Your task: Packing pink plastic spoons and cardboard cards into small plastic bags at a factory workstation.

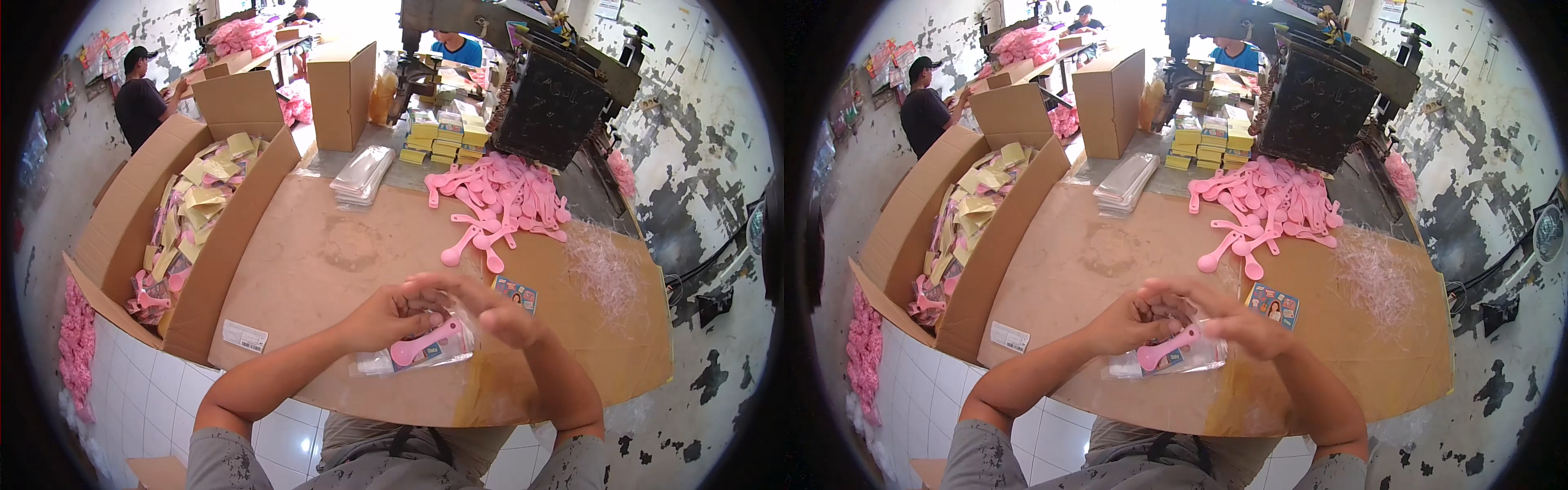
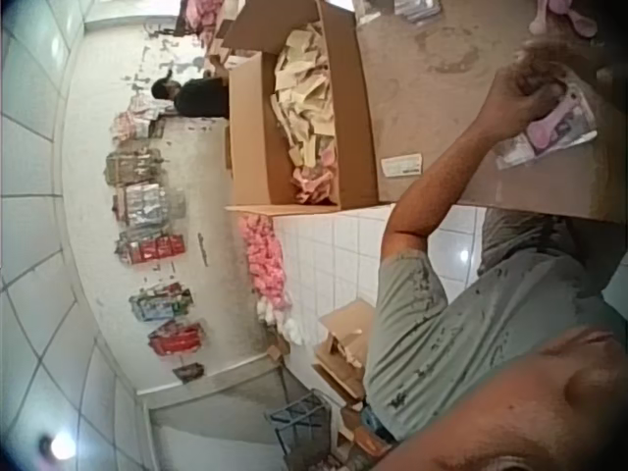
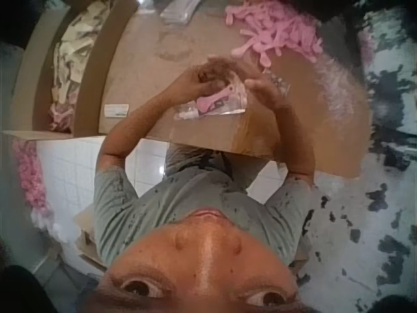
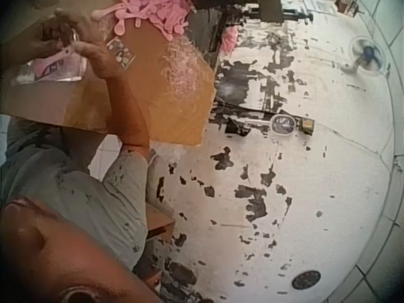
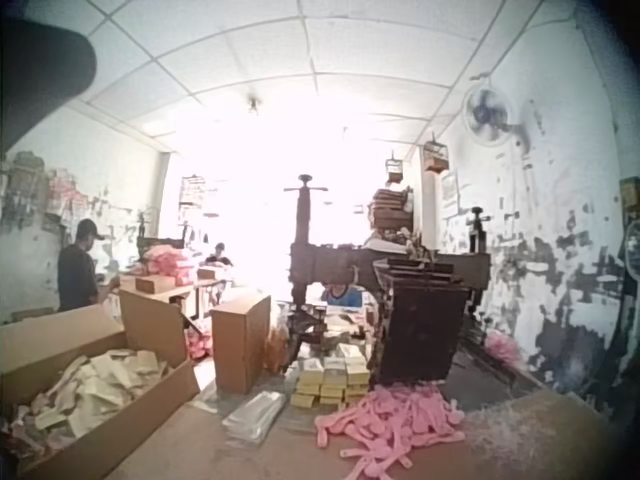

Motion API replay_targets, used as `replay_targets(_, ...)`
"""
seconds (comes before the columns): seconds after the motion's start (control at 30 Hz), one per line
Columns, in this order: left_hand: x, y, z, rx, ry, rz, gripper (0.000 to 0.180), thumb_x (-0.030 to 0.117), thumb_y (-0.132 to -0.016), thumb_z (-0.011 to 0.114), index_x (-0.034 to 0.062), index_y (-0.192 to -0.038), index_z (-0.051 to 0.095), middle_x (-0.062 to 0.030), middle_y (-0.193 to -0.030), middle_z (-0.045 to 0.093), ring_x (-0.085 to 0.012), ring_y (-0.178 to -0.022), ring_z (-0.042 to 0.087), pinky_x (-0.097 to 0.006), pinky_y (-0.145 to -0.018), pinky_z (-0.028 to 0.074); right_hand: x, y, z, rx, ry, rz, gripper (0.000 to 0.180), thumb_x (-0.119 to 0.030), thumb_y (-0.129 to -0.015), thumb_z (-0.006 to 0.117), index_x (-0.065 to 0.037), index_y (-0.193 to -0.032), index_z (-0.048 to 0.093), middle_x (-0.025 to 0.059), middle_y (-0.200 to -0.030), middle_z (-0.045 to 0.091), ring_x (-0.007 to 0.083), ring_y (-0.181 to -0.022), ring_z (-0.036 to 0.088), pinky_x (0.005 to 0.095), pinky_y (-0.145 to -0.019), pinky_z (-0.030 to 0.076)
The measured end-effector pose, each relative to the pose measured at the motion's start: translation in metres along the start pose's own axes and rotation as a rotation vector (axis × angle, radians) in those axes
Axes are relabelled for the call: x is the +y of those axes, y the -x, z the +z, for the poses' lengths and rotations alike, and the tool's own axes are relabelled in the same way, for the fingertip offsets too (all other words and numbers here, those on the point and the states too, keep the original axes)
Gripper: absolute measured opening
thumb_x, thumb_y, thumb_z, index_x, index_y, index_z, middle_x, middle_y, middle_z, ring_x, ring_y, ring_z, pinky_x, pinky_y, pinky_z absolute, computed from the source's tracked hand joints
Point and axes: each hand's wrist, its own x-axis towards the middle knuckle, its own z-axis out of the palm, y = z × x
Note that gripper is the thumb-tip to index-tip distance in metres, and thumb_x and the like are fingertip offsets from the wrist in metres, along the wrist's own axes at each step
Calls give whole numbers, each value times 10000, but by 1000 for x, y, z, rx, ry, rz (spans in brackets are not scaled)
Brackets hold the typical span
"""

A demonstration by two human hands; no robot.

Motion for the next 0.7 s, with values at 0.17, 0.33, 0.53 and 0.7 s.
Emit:
replay_targets(0.17,-3,2,-17,-98,83,-32,407,145,-1007,681,15,-1369,548,-62,-1234,692,-84,-1091,633,-267,-887,532,-31,3,-17,-26,627,-81,381,-272,-961,666,-45,-1265,636,117,-1287,620,256,-1272,551,409,-1089,417)
replay_targets(0.33,0,-1,1,39,-86,202,475,197,-991,704,33,-1400,526,-104,-1316,654,-182,-1195,623,-340,-985,508,-53,0,4,145,739,-229,134,-57,-865,764,-60,-991,717,65,-1108,680,238,-1111,634,382,-959,480)
replay_targets(0.53,20,9,7,46,-544,500,493,226,-973,716,20,-1389,551,-144,-1349,640,-255,-1280,597,-414,-1085,461,-71,0,21,364,1238,-122,121,-67,-872,753,-43,-983,709,84,-894,686,247,-806,667,366,-728,521)
replay_targets(0.7,16,7,20,165,-589,458,393,134,-1006,656,-8,-1363,572,-121,-1213,717,-227,-1129,691,-366,-992,538,-58,-5,21,413,1188,-98,166,-58,-871,747,-37,-1028,700,96,-828,678,242,-724,658,354,-645,514)
